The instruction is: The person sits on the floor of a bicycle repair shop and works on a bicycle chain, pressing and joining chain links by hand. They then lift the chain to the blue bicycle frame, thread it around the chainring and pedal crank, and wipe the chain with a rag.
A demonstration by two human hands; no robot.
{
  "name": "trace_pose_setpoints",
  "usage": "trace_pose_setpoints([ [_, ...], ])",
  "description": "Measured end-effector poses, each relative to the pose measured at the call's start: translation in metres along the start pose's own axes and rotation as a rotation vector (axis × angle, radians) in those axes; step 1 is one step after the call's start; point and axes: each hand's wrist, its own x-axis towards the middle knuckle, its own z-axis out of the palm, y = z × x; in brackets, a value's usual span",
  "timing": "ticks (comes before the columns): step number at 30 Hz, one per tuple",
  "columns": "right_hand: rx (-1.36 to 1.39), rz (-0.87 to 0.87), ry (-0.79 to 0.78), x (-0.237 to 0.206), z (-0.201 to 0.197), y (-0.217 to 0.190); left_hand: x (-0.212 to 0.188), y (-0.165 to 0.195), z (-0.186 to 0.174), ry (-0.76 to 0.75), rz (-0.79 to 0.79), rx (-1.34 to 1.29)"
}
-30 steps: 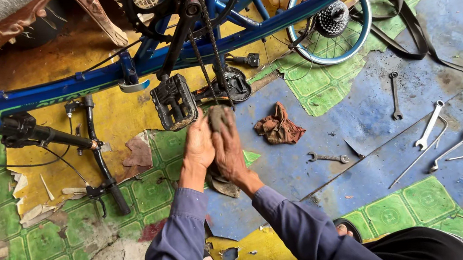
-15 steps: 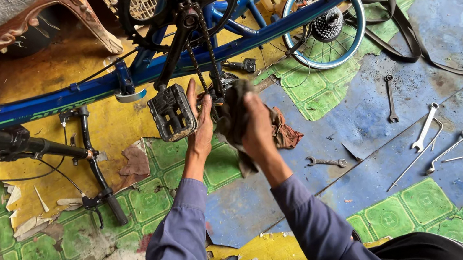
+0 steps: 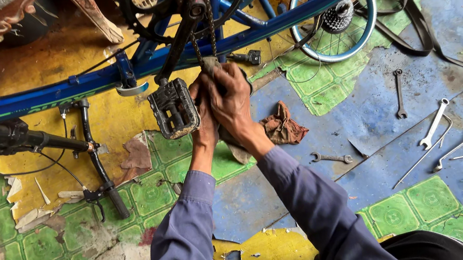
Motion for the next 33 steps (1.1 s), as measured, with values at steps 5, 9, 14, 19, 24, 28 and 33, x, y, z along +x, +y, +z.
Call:
trace_pose_setpoints([
  [5, -0.072, 0.032, -0.124, 0.01, -0.003, 0.012, 0.002, 0.003, -0.003, 0.038, -0.305, -0.73],
  [9, 0.373, 0.336, -0.226, 0.013, -0.006, 0.018, 0.004, 0.008, -0.007, 0.087, -0.387, -0.87],
  [14, 0.829, 0.653, -0.271, 0.009, -0.013, 0.022, 0.003, 0.01, -0.001, 0.124, -0.448, -0.84],
  [19, 0.93, 0.729, -0.098, -0.006, -0.015, 0.02, 0.002, 0.009, 0.002, 0.169, -0.445, -0.712],
  [24, 0.161, 0.057, -0.172, -0.002, -0.011, 0.009, 0.002, 0.013, -0.008, 0.092, -0.331, -0.752],
  [28, -0.028, 0.07, -0.161, 0.012, -0.009, -0.003, 0.002, 0.019, -0.017, 0.086, -0.184, -0.468],
  [33, -0.029, 0.047, -0.067, 0.013, -0.004, -0.002, 0.004, 0.021, -0.018, 0.083, -0.285, -0.568],
])
